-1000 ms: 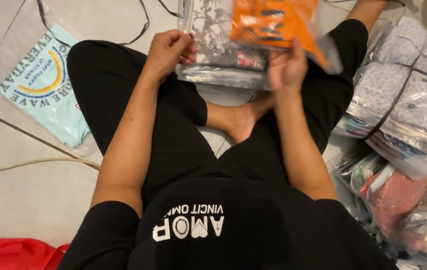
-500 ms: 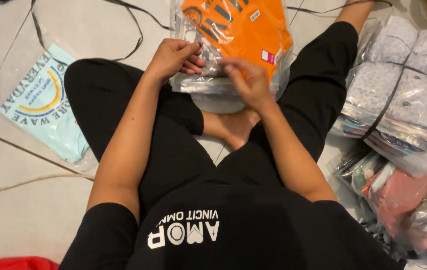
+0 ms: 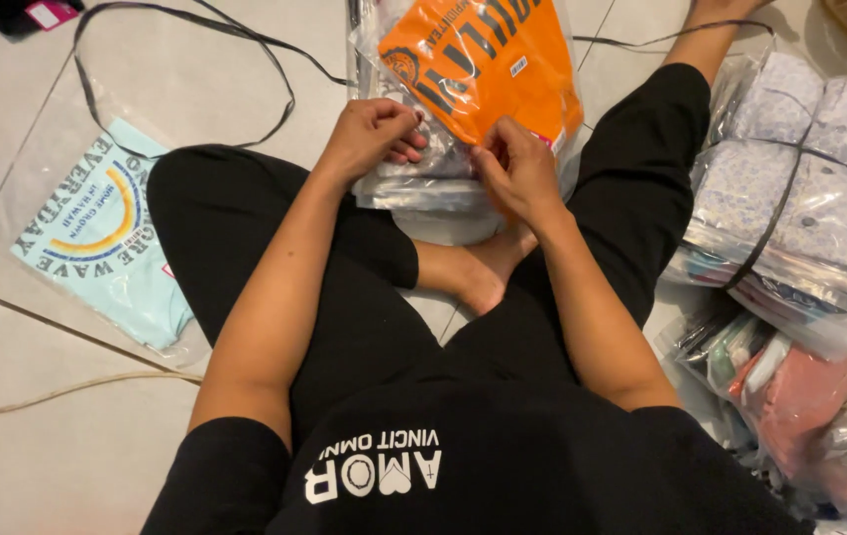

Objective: Organizing and bundling individually wrapped shirts using a black cord while sitting on the floor.

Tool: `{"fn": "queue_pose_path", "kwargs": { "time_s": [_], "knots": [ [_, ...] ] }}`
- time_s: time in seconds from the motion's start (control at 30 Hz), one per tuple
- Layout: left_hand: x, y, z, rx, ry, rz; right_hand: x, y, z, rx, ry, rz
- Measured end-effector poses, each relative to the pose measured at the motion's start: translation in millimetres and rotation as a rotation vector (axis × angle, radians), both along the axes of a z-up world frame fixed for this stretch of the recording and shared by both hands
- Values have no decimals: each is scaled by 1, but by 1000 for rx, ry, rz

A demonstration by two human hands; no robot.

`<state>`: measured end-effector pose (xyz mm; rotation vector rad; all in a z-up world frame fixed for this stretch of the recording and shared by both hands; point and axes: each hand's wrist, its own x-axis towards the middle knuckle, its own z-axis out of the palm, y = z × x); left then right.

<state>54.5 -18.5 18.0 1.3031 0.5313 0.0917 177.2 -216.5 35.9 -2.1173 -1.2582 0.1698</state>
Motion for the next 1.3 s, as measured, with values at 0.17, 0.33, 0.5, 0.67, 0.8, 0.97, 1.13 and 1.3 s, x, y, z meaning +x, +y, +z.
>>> {"fn": "queue_pose_path", "kwargs": {
  "time_s": [0.17,0.33,0.5,0.67,0.8,0.97,1.13,1.3],
  "knots": [
    [1,1,-1,-31,-63,-27,-13,44,22,155,154,77],
    [14,11,-23,-396,-51,247,-17,96,31,174,224,214],
    [7,26,-51,-206,-368,252,-2,77,9,54,-40,218],
    [14,19,-32,-16,-242,285,16,24,-7,-180,-131,59],
    [11,12,-19,207,-146,293,30,6,-20,-225,-42,97],
    [3,9,-39,542,-137,329,52,14,-43,-53,-156,164],
    [0,3,-31,1161,-68,410,50,14,-30,-31,-180,138],
    [-2,-26,-4,1180,41,99,33,11,-14,-49,-156,37]
  ]
}}
